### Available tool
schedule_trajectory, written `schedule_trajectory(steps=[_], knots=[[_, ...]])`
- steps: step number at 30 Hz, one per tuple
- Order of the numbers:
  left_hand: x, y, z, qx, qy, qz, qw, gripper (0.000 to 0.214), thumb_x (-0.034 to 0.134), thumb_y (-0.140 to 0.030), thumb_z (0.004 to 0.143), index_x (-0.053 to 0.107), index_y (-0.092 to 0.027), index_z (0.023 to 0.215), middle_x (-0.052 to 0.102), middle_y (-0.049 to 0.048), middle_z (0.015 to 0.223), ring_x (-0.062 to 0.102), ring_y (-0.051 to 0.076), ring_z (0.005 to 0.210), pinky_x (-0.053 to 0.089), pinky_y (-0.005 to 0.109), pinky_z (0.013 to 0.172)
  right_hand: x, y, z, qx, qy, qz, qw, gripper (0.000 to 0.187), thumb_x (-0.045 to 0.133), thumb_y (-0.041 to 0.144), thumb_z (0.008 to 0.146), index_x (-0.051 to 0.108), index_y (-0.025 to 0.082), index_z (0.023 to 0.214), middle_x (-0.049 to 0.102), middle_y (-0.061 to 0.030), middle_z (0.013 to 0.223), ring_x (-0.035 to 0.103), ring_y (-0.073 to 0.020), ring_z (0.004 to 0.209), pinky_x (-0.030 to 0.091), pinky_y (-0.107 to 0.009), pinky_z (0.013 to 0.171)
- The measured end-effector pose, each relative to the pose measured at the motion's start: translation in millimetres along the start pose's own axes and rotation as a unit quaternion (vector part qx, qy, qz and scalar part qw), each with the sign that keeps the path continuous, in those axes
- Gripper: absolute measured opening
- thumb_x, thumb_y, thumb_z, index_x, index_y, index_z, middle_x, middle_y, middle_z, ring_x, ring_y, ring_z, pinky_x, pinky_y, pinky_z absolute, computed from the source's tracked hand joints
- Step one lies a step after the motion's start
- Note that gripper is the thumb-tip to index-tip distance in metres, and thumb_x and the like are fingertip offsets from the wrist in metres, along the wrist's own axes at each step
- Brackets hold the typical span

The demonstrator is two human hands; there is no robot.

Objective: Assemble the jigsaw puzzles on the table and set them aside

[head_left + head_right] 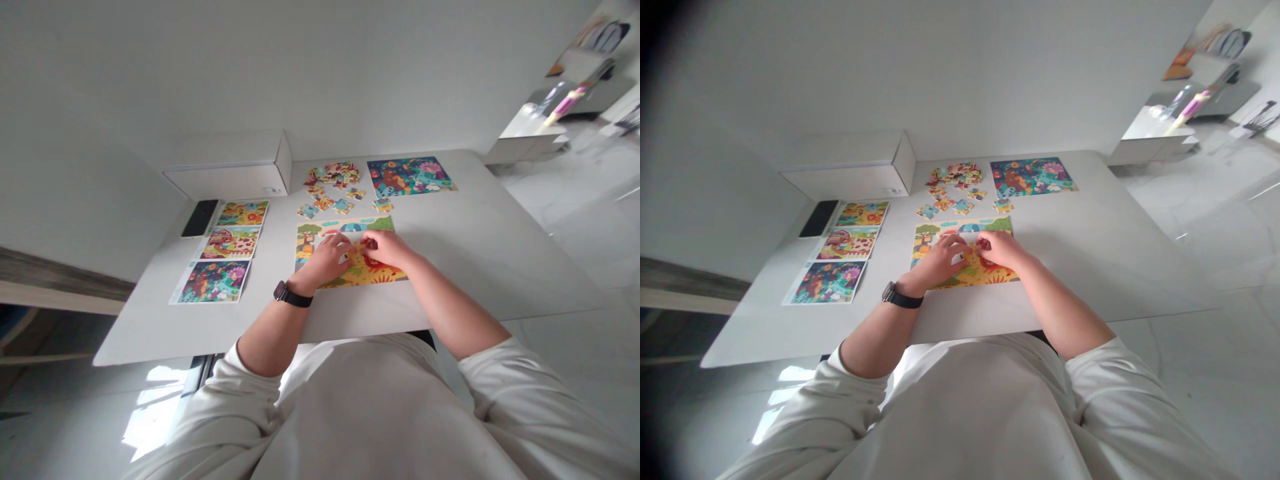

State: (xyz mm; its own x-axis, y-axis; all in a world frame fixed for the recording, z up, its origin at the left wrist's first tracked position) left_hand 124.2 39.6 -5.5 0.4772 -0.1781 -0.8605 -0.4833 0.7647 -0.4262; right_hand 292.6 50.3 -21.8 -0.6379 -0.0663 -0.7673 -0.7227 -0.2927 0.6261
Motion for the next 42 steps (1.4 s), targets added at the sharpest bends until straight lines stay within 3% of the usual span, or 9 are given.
schedule_trajectory(steps=[6, 17, 21, 26, 37, 42], knots=[[3.6, 1.1, 0.8, -0.015, 0.018, 0.006, 1.000, 0.028, 0.069, -0.022, 0.096, 0.079, -0.024, 0.122, 0.070, 0.0116, 0.131, 0.064, 0.031, 0.124, 0.052, 0.050, 0.116, -2.4, 8.2, 0.2, -0.038, -0.004, -0.078, 0.996, 0.014, 0.079, 0.018, 0.087, 0.078, 0.022, 0.101, 0.079, -0.0064, 0.104, 0.071, -0.0225, 0.092, 0.053, -0.034, 0.088], [7.3, 0.7, 1.9, -0.015, 0.032, 0.020, 0.999, 0.026, 0.064, -0.023, 0.099, 0.081, -0.023, 0.118, 0.073, 0.0126, 0.133, 0.066, 0.032, 0.126, 0.052, 0.054, 0.117, -26.7, -6.2, -0.5, 0.018, -0.090, -0.002, 0.996, 0.012, 0.070, 0.023, 0.095, 0.080, 0.024, 0.101, 0.080, -0.0049, 0.102, 0.069, -0.0182, 0.079, 0.055, -0.031, 0.081], [6.7, -9.0, 2.1, 0.026, 0.025, 0.002, 0.999, 0.029, 0.064, -0.022, 0.100, 0.081, -0.025, 0.123, 0.073, 0.0106, 0.140, 0.067, 0.030, 0.129, 0.051, 0.051, 0.119, -27.9, -7.8, -0.7, 0.029, -0.092, -0.002, 0.995, 0.013, 0.069, 0.024, 0.096, 0.081, 0.024, 0.100, 0.081, -0.0051, 0.104, 0.069, -0.0185, 0.080, 0.055, -0.032, 0.081], [13.8, -19.2, 1.8, 0.066, 0.056, -0.005, 0.996, 0.030, 0.067, -0.027, 0.101, 0.081, -0.027, 0.127, 0.074, 0.0099, 0.142, 0.069, 0.030, 0.131, 0.051, 0.051, 0.119, -27.4, -10.2, 0.0, 0.031, -0.094, -0.008, 0.995, 0.014, 0.068, 0.025, 0.096, 0.082, 0.024, 0.099, 0.082, -0.0049, 0.103, 0.070, -0.0191, 0.081, 0.054, -0.031, 0.079], [18.7, -20.5, 0.9, 0.054, 0.075, 0.023, 0.995, 0.031, 0.070, -0.031, 0.098, 0.082, -0.029, 0.126, 0.074, 0.0080, 0.145, 0.066, 0.032, 0.138, 0.049, 0.051, 0.123, -25.4, -15.9, 1.7, 0.043, -0.089, -0.023, 0.995, 0.013, 0.069, 0.025, 0.096, 0.082, 0.024, 0.097, 0.083, -0.0044, 0.101, 0.071, -0.0191, 0.081, 0.054, -0.031, 0.080], [23.0, -21.2, -6.1, 0.041, 0.094, 0.030, 0.994, 0.049, 0.081, -0.045, 0.092, 0.077, -0.027, 0.137, 0.069, 0.0116, 0.153, 0.060, 0.037, 0.143, 0.044, 0.057, 0.126, -23.3, -16.1, 1.6, 0.051, -0.075, -0.030, 0.995, 0.013, 0.069, 0.025, 0.097, 0.081, 0.024, 0.097, 0.083, -0.0046, 0.100, 0.071, -0.0197, 0.081, 0.054, -0.032, 0.080]])
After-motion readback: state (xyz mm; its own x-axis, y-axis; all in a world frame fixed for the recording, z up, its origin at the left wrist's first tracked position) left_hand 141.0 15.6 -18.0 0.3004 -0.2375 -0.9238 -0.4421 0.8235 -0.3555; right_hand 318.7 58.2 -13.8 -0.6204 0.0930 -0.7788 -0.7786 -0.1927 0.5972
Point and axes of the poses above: each hand's wrist, its own z-axis towards the middle knuckle, its own x-axis out of the palm, y = z × x, the point moved 8 cm from there along z, towards the middle knuckle
